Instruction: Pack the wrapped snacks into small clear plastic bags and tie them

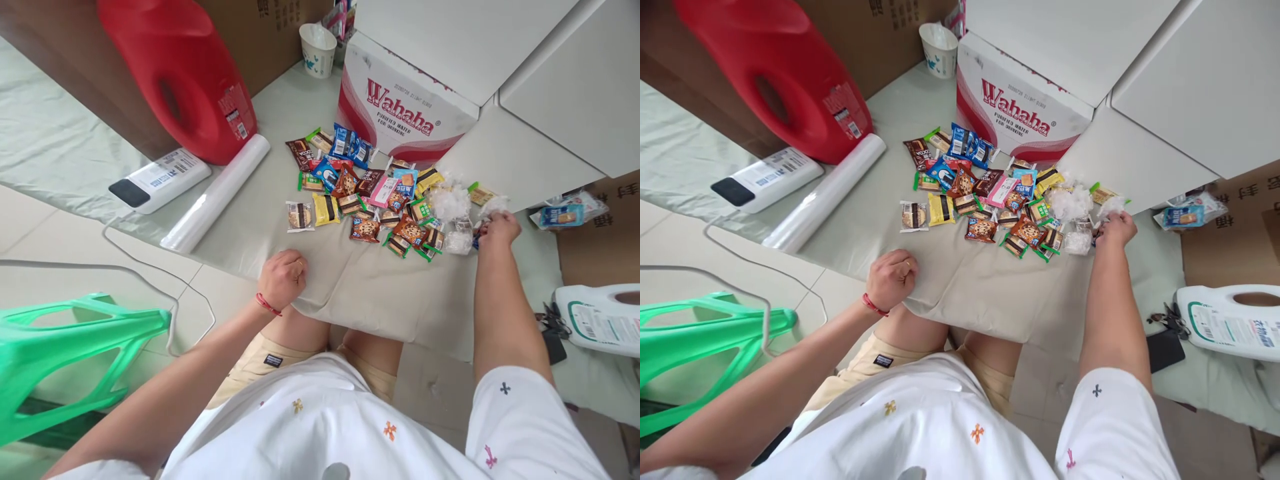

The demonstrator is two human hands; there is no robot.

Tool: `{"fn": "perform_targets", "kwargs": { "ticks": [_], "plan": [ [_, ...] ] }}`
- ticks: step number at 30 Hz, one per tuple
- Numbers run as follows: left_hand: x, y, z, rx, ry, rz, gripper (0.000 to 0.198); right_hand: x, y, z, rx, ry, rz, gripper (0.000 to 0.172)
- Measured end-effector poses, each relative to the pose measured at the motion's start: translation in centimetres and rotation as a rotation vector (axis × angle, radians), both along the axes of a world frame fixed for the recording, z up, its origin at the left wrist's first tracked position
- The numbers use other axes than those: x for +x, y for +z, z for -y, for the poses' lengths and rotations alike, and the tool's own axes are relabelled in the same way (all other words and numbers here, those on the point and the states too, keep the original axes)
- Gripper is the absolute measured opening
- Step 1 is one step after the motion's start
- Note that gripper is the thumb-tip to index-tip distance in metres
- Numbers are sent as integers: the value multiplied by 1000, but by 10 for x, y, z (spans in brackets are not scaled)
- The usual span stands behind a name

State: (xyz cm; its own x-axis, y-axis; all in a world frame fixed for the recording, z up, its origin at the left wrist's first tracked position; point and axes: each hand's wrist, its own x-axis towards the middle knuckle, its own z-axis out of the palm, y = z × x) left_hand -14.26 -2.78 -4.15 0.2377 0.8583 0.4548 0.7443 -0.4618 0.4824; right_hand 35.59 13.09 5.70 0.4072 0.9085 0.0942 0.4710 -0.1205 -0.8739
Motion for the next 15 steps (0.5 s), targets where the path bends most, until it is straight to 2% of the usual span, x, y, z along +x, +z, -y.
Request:
{"fn": "perform_targets", "kwargs": {
  "ticks": [3, 6, 7, 9, 10, 11, 13, 15],
  "plan": [
    [0, 2, 0, -4, -4, 125, 21, -10, 2, 49, 124, -113, -121, 34],
    [16, 17, 7, -38, -13, 335, 22, -51, -7, 121, 114, -54, -295, 30],
    [27, 24, 12, -94, -38, 411, 21, -72, -13, 147, 81, -1, -468, 28],
    [56, 39, 23, -297, -175, 570, 16, -122, -28, 191, -11, 56, -744, 34],
    [72, 45, 29, -449, -250, 656, 12, -146, -35, 208, -43, 55, -824, 37],
    [89, 49, 34, -617, -298, 770, 17, -169, -41, 222, -79, 43, -873, 39],
    [119, 52, 41, -949, -400, 963, 38, -201, -51, 239, -127, 21, -898, 39],
    [138, 49, 43, -1107, -374, 1063, 48, -214, -56, 245, -110, -24, -856, 38]
  ]
}}
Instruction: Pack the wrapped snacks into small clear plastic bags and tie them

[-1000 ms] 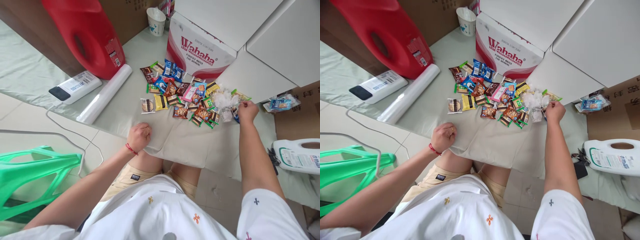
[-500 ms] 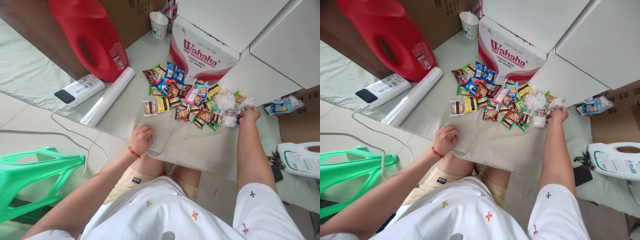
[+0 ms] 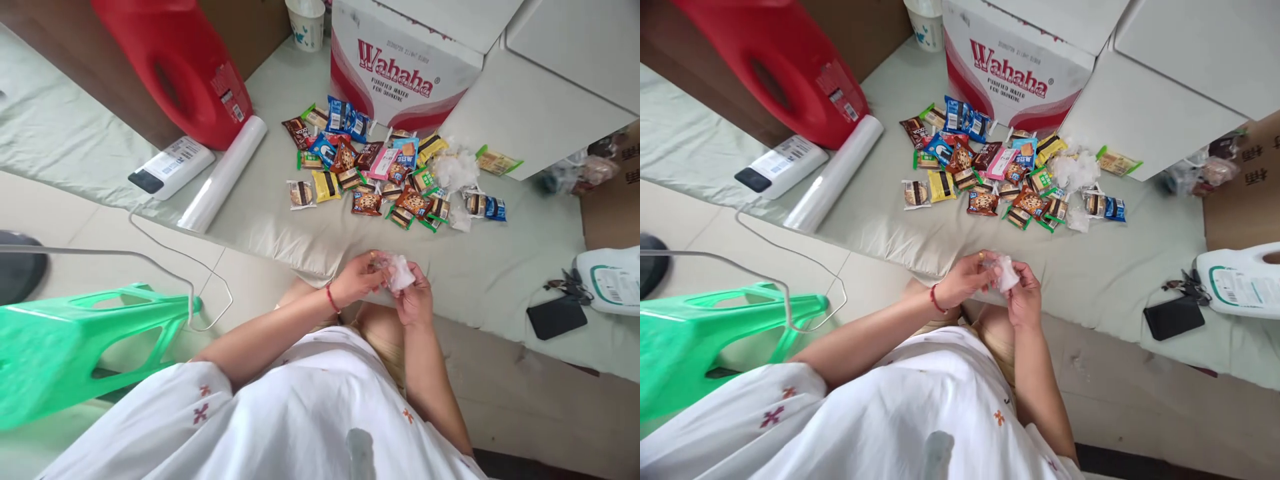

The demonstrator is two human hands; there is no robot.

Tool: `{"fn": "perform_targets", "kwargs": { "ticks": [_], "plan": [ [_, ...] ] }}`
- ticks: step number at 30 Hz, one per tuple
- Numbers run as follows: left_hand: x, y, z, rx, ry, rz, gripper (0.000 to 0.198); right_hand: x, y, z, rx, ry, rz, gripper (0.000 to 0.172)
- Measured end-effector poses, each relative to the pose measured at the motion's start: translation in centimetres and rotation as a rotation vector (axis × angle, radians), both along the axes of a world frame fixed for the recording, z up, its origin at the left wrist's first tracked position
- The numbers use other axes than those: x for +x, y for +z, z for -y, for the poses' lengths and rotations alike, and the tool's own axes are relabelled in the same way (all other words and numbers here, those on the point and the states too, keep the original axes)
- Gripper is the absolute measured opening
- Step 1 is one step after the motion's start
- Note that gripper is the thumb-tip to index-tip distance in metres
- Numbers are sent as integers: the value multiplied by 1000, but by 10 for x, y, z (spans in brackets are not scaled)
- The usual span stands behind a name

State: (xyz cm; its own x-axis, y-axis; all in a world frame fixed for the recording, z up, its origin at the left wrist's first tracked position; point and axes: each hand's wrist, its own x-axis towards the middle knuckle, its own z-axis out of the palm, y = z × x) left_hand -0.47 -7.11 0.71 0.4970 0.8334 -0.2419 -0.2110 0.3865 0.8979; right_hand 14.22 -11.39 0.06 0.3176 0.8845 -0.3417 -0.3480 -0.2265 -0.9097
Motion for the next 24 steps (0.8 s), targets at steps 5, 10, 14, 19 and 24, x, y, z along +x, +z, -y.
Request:
{"fn": "perform_targets", "kwargs": {
  "ticks": [5, 10, 14, 19, 24],
  "plan": [
    [5, -11, -5, -109, 162, -28, 50, 22, 1, 0, 74, -175, 98, 40],
    [-3, -9, -6, -58, 245, 58, 47, 30, 5, 8, 89, -156, 59, 36],
    [-7, -1, -4, 2, 231, 155, 46, 26, 14, 17, 177, -43, 89, 39],
    [-8, 4, -5, 11, 247, 174, 48, 33, 23, 18, 290, 238, 600, 38],
    [-18, 1, -18, -120, 455, 261, 51, 38, 18, 30, 321, 116, 905, 11]
  ]
}}
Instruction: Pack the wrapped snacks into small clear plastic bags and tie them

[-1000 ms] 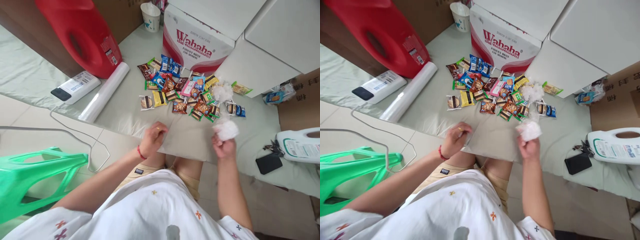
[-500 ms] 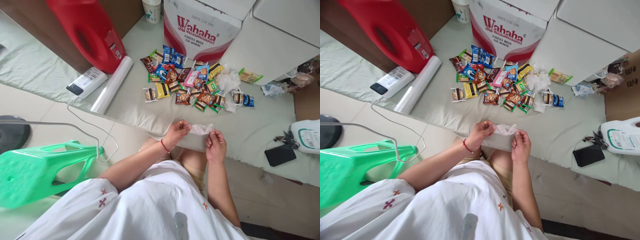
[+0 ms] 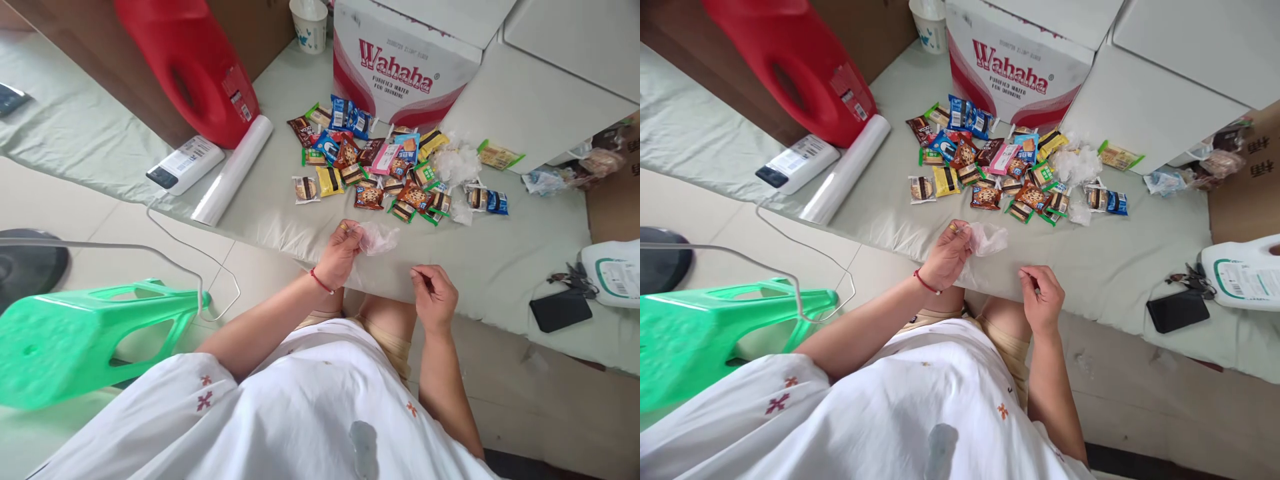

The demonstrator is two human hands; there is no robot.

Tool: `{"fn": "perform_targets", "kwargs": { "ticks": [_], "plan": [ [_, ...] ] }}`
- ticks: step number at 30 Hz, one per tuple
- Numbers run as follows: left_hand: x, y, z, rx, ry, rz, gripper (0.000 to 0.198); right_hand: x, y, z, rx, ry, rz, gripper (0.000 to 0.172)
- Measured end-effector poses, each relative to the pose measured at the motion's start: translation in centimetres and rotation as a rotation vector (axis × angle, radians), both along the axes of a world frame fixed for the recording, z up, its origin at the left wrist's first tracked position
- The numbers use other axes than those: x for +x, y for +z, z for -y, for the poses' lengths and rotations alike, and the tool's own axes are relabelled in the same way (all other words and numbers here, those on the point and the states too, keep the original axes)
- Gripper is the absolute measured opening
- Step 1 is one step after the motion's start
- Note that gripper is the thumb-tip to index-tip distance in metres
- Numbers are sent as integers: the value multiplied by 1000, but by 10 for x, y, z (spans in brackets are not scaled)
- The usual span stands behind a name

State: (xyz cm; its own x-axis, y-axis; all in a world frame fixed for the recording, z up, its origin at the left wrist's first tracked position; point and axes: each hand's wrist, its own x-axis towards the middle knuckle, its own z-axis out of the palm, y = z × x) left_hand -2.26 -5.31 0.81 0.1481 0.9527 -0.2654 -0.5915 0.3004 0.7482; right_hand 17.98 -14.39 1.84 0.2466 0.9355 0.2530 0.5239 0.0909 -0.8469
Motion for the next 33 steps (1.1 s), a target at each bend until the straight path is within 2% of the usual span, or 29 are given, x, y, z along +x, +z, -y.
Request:
{"fn": "perform_targets", "kwargs": {
  "ticks": [3, 6, 8, 9, 11, 13, 15, 19, 22, 24, 27, 29, 31, 33],
  "plan": [
    [-10, 2, -4, 22, -5, 36, 49, 0, -5, 6, -46, -66, -161, 16],
    [-15, 8, 1, 132, -137, 5, 50, 1, -4, -4, -192, -83, -591, 40],
    [-13, 12, 5, 224, -209, -76, 49, 0, 1, -18, -309, 6, -823, 62],
    [-11, 13, 8, 266, -214, -128, 49, -1, 4, -25, -373, 85, -872, 68],
    [-8, 14, 11, 319, -181, -215, 49, -7, 9, -36, -487, 234, -841, 65],
    [-5, 12, 12, 315, -121, -254, 50, -16, 12, -43, -517, 276, -761, 49],
    [-5, 8, 12, 268, -71, -261, 49, -26, 14, -45, -458, 210, -759, 40],
    [-12, -3, 8, 128, -29, -282, 47, -38, 17, -42, -291, 131, -939, 39],
    [-18, -11, 5, 67, -28, -295, 47, -41, 20, -38, -270, 94, -975, 40],
    [-21, -14, 4, 91, -47, -306, 45, -40, 21, -37, -285, 35, -971, 43],
    [-23, -9, 4, 181, -62, -366, 40, -33, 22, -37, -343, -1, -927, 46],
    [-24, -2, 4, 183, -64, -377, 36, -26, 24, -37, -382, 2, -869, 46],
    [-26, 5, 4, 69, -92, -269, 32, -20, 26, -37, -377, -4, -811, 45],
    [-27, 10, 4, -156, -215, -66, 26, -16, 26, -37, -325, -17, -760, 44]
  ]
}}
